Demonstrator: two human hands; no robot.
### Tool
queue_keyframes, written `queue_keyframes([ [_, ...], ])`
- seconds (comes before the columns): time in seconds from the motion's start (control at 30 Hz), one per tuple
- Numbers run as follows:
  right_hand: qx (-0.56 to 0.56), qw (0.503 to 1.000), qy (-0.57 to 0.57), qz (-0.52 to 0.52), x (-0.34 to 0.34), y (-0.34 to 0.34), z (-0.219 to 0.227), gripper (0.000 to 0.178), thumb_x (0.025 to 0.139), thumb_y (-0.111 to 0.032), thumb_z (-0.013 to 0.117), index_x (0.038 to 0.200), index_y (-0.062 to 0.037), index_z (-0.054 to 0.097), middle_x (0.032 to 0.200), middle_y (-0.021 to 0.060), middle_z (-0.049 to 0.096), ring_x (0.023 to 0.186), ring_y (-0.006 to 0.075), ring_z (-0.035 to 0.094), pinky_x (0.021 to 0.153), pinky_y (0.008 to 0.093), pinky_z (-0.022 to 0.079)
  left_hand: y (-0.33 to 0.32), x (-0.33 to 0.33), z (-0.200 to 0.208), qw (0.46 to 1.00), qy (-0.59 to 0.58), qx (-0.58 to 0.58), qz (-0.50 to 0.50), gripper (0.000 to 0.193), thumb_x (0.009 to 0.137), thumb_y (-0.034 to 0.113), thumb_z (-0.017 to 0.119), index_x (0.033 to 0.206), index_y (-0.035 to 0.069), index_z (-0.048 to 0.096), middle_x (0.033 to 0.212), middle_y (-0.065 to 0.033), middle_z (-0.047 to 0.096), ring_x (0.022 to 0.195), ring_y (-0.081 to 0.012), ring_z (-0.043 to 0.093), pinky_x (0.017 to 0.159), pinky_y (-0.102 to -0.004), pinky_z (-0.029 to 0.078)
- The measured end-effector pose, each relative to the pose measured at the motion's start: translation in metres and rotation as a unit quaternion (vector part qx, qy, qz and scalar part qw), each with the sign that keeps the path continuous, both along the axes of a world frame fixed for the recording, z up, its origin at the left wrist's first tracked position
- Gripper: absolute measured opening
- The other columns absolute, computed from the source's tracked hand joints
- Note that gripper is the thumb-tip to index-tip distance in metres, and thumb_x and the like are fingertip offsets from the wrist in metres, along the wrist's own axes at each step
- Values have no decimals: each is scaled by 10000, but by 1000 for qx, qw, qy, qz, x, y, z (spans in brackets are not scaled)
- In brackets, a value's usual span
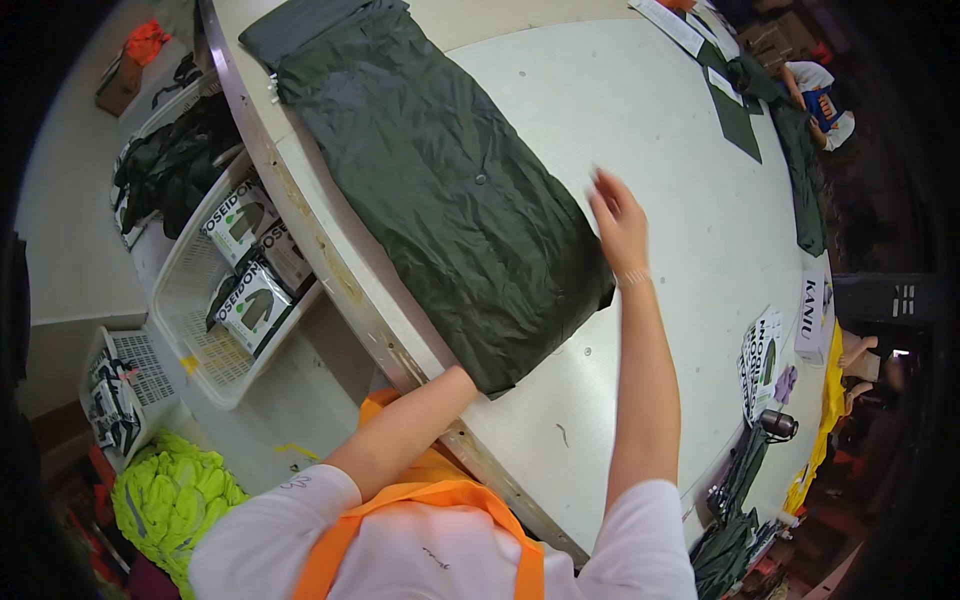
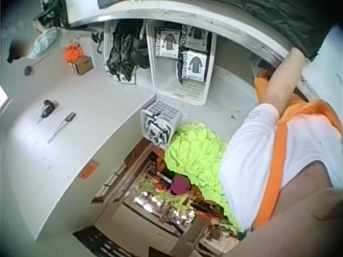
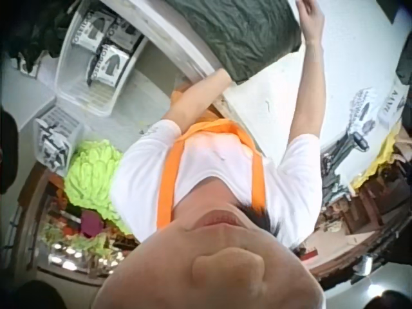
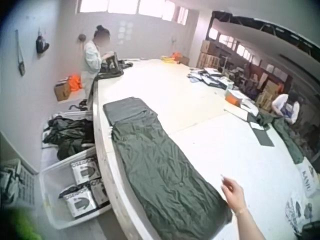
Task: The person folds a dark green jacket on a white table. They smooth the fabric, fold the sleeves inward, fold the sides toward the center, and then fold the jacket in half lengthwise before placing it on a stack of folded items.
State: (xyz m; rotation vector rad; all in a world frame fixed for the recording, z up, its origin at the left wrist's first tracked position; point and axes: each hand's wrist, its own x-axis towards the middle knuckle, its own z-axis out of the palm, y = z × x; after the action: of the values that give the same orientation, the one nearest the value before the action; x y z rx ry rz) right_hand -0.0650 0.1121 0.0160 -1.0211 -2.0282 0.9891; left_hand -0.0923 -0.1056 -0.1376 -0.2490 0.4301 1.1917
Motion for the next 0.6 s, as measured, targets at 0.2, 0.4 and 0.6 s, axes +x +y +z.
queue_keyframes([
  [0.2, -113, 982, -115, -94, 114, -73, -58, 309, 875, -292, 641, 917, 12, 609, 754, 44, 610, 654, 106, 482, 611, 257, 428, -7, 3, 8, 1000, 14, 1, -1, 478, 976, 343, 412, 1377, 85, 374, 1379, -43, 438, 1229, -218, 436, 1024, -355, 354],
  [0.4, -19, 967, -194, -166, 118, -95, -49, 411, 850, -367, 649, 767, 16, 525, 634, 158, 562, 554, 247, 478, 549, 345, 424, -38, -9, 24, 997, 62, -40, -5, 479, 977, 349, 413, 1370, 77, 379, 1360, -40, 458, 1206, -214, 458, 1011, -344, 373],
  [0.6, 38, 941, -286, -179, 127, -93, -61, 463, 878, -481, 552, 838, -21, 534, 709, 212, 619, 693, 408, 599, 597, 460, 464, -107, -17, 63, 981, 183, -25, 53, 451, 956, 399, 450, 1227, 40, 488, 1222, -76, 539, 1076, -202, 510, 932, -310, 403],
])
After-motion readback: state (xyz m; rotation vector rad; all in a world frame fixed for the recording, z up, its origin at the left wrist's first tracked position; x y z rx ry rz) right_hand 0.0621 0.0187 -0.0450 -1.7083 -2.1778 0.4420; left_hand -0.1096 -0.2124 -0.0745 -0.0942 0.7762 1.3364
